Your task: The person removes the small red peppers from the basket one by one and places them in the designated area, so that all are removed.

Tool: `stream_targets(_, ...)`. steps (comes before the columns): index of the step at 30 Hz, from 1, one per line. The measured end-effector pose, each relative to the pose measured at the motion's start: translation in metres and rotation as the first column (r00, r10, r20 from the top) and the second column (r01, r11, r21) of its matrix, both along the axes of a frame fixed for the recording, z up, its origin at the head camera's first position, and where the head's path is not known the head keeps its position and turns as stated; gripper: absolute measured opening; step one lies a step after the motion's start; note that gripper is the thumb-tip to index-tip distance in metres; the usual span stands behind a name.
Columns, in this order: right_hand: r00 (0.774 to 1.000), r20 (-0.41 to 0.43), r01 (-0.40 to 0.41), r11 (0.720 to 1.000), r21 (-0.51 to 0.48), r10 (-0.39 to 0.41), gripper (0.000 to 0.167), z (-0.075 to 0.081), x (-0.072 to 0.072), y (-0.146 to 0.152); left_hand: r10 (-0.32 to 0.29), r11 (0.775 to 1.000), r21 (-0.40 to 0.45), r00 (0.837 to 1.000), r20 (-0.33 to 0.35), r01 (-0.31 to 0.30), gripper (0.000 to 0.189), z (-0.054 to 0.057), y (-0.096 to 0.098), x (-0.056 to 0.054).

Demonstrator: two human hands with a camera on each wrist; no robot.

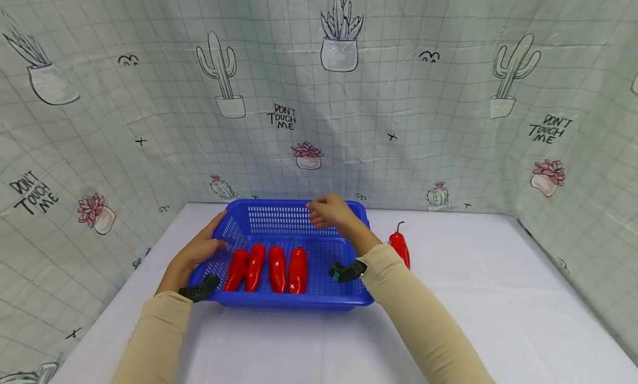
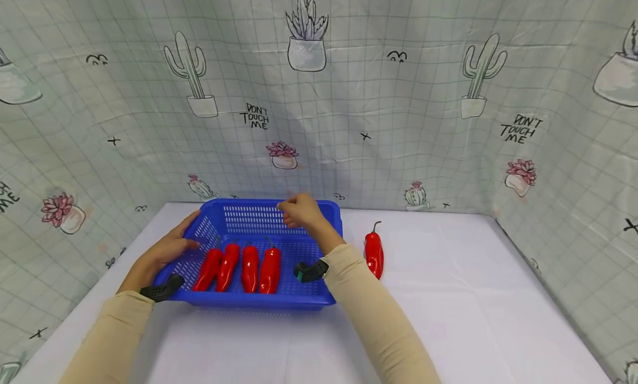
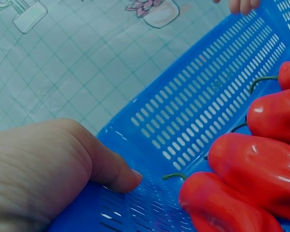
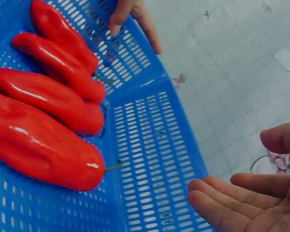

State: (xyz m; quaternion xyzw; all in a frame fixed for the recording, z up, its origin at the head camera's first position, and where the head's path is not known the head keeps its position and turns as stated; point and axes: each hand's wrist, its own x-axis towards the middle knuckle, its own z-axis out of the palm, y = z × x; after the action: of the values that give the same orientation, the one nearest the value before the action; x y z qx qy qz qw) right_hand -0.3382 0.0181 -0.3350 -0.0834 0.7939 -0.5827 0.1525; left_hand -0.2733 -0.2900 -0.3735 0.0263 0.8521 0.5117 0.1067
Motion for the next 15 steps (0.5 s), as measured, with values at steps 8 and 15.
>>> stream_targets(8,0.999,0.042,-0.008,1.000,-0.007,0.008,0.044,-0.013,-0.006,-0.005,0.012,1.000,0.004,1.000,0.014,-0.012,0.090,-0.001,0.000,0.000)
stream_targets(15,0.999,0.034,-0.042,0.997,0.063,0.040,0.044,-0.031,0.000,-0.025,0.017,1.000,0.006,1.000,0.014,-0.017,0.091,-0.004,0.001,0.000)
